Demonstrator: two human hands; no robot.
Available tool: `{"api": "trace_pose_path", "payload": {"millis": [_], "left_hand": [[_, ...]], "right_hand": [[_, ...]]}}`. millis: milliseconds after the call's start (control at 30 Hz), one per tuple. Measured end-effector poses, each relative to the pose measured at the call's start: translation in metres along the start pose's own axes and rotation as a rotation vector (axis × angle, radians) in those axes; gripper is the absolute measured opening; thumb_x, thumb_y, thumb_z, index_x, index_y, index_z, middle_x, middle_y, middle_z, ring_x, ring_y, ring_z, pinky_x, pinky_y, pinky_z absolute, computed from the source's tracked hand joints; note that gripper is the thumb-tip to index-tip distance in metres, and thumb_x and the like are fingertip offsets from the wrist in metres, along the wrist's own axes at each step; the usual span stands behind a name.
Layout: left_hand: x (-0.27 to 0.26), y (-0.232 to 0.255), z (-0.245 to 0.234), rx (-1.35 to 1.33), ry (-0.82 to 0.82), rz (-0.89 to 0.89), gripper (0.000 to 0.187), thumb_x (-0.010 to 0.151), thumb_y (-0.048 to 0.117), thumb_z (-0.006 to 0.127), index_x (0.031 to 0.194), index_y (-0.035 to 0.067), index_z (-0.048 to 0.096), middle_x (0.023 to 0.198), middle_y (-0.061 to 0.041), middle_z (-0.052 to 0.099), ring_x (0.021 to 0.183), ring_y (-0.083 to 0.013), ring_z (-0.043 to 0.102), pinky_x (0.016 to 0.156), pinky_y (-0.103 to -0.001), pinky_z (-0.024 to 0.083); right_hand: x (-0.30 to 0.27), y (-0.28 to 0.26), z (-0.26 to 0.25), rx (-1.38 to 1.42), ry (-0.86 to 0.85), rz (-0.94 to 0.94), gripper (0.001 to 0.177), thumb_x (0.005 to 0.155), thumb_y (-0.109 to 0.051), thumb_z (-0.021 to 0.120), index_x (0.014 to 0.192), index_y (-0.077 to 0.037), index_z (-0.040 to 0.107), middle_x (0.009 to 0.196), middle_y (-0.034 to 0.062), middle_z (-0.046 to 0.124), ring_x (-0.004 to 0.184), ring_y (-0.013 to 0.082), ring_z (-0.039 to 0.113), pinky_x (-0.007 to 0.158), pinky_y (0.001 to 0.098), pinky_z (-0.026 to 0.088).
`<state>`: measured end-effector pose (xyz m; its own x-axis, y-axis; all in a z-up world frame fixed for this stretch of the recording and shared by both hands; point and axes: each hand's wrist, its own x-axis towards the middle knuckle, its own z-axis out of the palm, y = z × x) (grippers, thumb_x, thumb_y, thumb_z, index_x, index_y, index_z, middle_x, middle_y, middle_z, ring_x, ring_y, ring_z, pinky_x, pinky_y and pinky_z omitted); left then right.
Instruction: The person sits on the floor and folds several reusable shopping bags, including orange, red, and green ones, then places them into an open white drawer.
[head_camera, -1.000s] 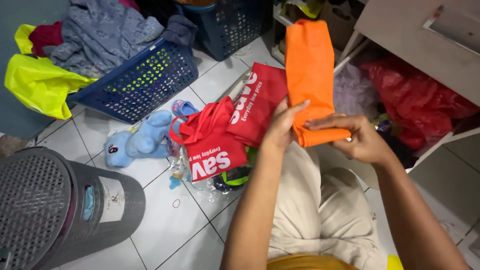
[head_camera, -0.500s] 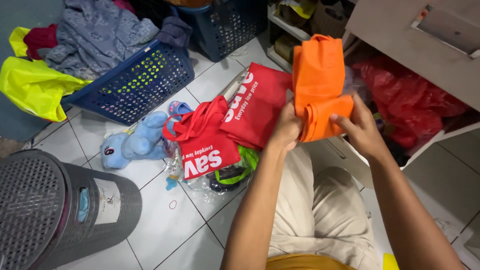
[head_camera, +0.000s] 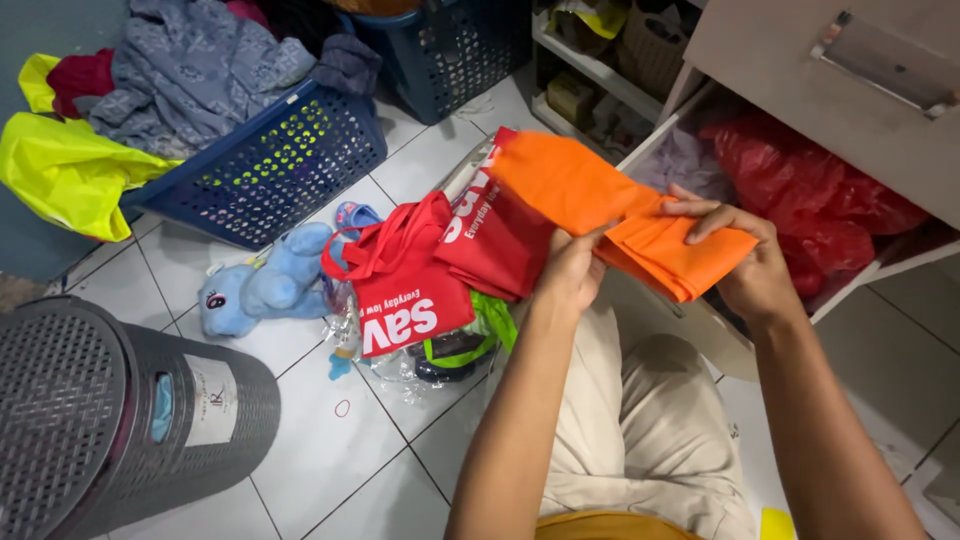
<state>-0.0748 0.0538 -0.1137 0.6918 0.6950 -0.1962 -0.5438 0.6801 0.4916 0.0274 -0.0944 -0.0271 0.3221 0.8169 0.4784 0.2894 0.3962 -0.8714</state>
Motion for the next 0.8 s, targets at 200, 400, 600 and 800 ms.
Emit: {"api": "trace_pose_path", "payload": {"millis": [200, 400, 600, 800], "left_hand": [[-0.025, 0.033, 0.048, 0.309, 0.263, 0.052, 0.045, 0.079, 0.026, 0.073, 0.111, -0.005, 0.065, 0.112, -0.018, 0.071, 0.101, -0.0267, 0.069, 0.085, -0.041, 0.059], [0.001, 0.020, 0.011, 0.199, 0.100, -0.101, 0.027, 0.087, 0.011, 0.068, 0.112, 0.007, 0.059, 0.119, -0.014, 0.070, 0.098, -0.0265, 0.069, 0.075, -0.040, 0.060], [-0.017, 0.035, 0.048, 0.159, -0.062, -0.216, 0.047, 0.101, 0.043, 0.064, 0.131, 0.008, 0.057, 0.124, -0.016, 0.061, 0.114, -0.0328, 0.061, 0.090, -0.055, 0.054], [-0.037, 0.039, 0.067, 0.385, -0.054, -0.129, 0.066, 0.075, 0.027, 0.087, 0.132, 0.012, 0.056, 0.120, -0.014, 0.062, 0.112, -0.0325, 0.062, 0.087, -0.060, 0.053]], "right_hand": [[-0.008, -0.013, 0.011, -0.022, 0.024, 0.127, 0.029, 0.103, -0.040, 0.054, 0.086, -0.018, 0.062, 0.120, 0.0101, 0.069, 0.128, 0.0220, 0.061, 0.130, 0.0480, 0.031], [-0.002, -0.005, -0.010, -0.035, -0.115, 0.280, 0.014, 0.093, -0.013, 0.061, 0.105, -0.005, 0.064, 0.140, 0.0181, 0.060, 0.147, 0.0290, 0.047, 0.109, 0.0413, 0.050], [0.027, -0.011, 0.022, 0.009, 0.246, 0.292, 0.020, 0.101, -0.005, 0.065, 0.119, -0.006, 0.057, 0.072, 0.0058, 0.059, 0.066, 0.0094, 0.056, 0.065, 0.0249, 0.050], [0.021, 0.001, 0.022, -0.464, 0.390, 0.190, 0.052, 0.093, -0.014, 0.083, 0.131, -0.002, 0.049, 0.101, 0.0215, 0.062, 0.094, 0.0307, 0.062, 0.084, 0.0461, 0.050]]}}
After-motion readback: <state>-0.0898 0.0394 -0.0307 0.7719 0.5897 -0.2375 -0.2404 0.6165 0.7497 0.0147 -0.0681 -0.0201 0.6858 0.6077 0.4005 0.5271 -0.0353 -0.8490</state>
